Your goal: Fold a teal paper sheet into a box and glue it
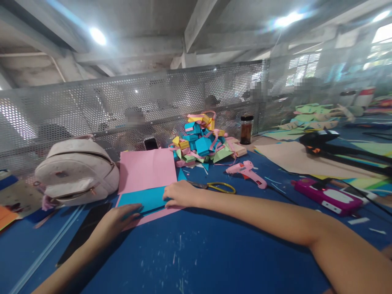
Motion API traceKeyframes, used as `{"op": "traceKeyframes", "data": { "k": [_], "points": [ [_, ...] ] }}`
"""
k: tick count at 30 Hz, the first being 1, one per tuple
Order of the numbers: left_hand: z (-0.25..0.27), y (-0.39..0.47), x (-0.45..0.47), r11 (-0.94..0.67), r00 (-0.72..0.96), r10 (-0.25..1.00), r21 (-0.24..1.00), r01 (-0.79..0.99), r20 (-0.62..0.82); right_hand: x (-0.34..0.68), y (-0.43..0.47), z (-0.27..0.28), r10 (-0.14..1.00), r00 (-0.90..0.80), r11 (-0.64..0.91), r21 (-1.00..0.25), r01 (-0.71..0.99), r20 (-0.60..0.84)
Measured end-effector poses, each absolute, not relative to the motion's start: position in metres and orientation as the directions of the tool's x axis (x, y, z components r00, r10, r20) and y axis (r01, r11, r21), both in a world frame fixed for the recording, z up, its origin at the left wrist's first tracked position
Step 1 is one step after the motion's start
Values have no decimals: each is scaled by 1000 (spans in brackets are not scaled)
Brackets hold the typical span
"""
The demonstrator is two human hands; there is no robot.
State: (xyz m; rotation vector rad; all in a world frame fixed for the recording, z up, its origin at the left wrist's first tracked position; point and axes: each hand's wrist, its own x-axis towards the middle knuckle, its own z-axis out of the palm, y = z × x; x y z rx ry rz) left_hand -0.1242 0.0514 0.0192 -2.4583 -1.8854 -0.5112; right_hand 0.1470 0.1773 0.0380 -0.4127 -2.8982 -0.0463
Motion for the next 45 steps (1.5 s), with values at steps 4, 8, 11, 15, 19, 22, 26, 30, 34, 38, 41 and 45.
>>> {"op": "traceKeyframes", "data": {
  "k": [4,8,11,15,19,22,26,30,34,38,41,45],
  "points": [
    [15,50,-124,-287,230,938,208,935,259,150,179,42,288,-936,957,-84,277,202],
    [13,51,-126,-295,236,937,219,930,259,152,182,45,295,-937,951,-155,269,186],
    [11,52,-128,-296,234,936,226,928,264,152,187,46,296,-940,945,-194,263,170],
    [10,53,-130,-308,240,930,234,922,277,152,191,45,304,-940,937,-224,267,154],
    [7,53,-131,-323,249,924,243,915,289,154,186,46,311,-938,934,-233,272,152],
    [7,54,-132,-332,256,921,249,910,294,155,183,48,314,-937,933,-234,274,152],
    [7,55,-133,-347,267,916,258,902,300,154,183,49,314,-938,934,-226,277,147],
    [7,56,-134,-358,271,909,259,897,317,152,187,48,312,-940,937,-211,280,136],
    [6,56,-134,-349,251,902,251,903,351,151,191,47,303,-945,941,-195,276,126],
    [4,55,-135,-359,256,891,237,903,375,150,189,48,312,-942,941,-178,288,123],
    [5,54,-133,-363,262,883,215,906,389,151,185,49,317,-940,941,-166,296,123],
    [9,53,-130,-357,266,882,183,916,389,153,181,52,314,-941,942,-159,294,123]
  ]
}}
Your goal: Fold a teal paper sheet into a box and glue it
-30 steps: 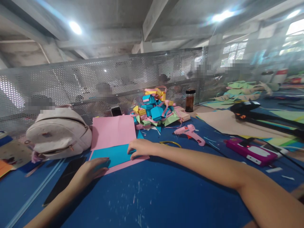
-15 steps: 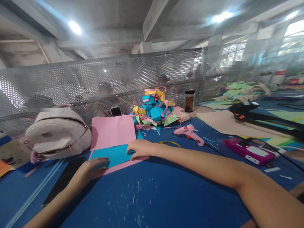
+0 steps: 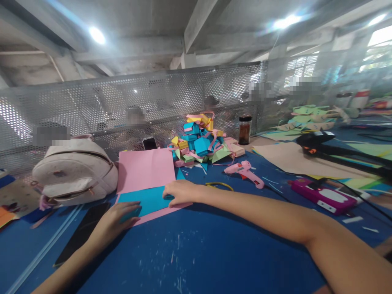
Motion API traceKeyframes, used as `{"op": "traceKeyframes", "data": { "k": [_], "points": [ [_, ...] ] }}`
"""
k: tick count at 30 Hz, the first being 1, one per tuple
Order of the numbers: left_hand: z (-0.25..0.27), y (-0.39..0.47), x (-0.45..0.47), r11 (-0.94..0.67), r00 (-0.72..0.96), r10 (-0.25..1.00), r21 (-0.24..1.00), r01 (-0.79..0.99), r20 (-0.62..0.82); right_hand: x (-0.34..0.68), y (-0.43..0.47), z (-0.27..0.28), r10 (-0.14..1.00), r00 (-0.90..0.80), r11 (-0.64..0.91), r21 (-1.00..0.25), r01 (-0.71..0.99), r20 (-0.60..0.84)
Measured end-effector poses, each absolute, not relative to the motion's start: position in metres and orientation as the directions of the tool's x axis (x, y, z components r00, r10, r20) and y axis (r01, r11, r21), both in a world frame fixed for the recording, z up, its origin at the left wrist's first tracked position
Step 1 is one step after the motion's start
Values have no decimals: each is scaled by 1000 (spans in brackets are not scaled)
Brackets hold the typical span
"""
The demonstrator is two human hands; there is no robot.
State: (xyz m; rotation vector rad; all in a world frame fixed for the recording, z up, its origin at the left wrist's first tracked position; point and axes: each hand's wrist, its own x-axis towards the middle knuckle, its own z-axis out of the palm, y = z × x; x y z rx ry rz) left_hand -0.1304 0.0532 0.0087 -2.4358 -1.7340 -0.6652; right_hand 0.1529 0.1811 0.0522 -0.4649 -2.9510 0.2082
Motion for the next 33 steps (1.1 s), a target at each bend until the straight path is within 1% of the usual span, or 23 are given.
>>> {"op": "traceKeyframes", "data": {
  "k": [8,12,16,20,24,29,33],
  "points": [
    [10,53,-129,-348,259,883,176,921,391,152,188,50,323,-938,936,-191,296,125],
    [11,54,-129,-350,251,884,202,915,394,152,194,49,316,-941,935,-208,287,120],
    [14,52,-126,-336,226,898,253,907,378,153,195,50,314,-942,936,-205,287,115],
    [18,50,-120,-323,195,915,352,879,353,153,192,51,300,-947,942,-190,276,113],
    [34,74,-111,-311,140,927,501,808,349,151,189,50,302,-945,945,-170,278,130],
    [74,167,-100,-280,7,931,699,658,366,148,187,46,338,-926,937,-151,314,171],
    [102,251,-93,-230,-125,922,778,585,367,148,188,42,351,-915,934,-138,328,200]
  ]
}}
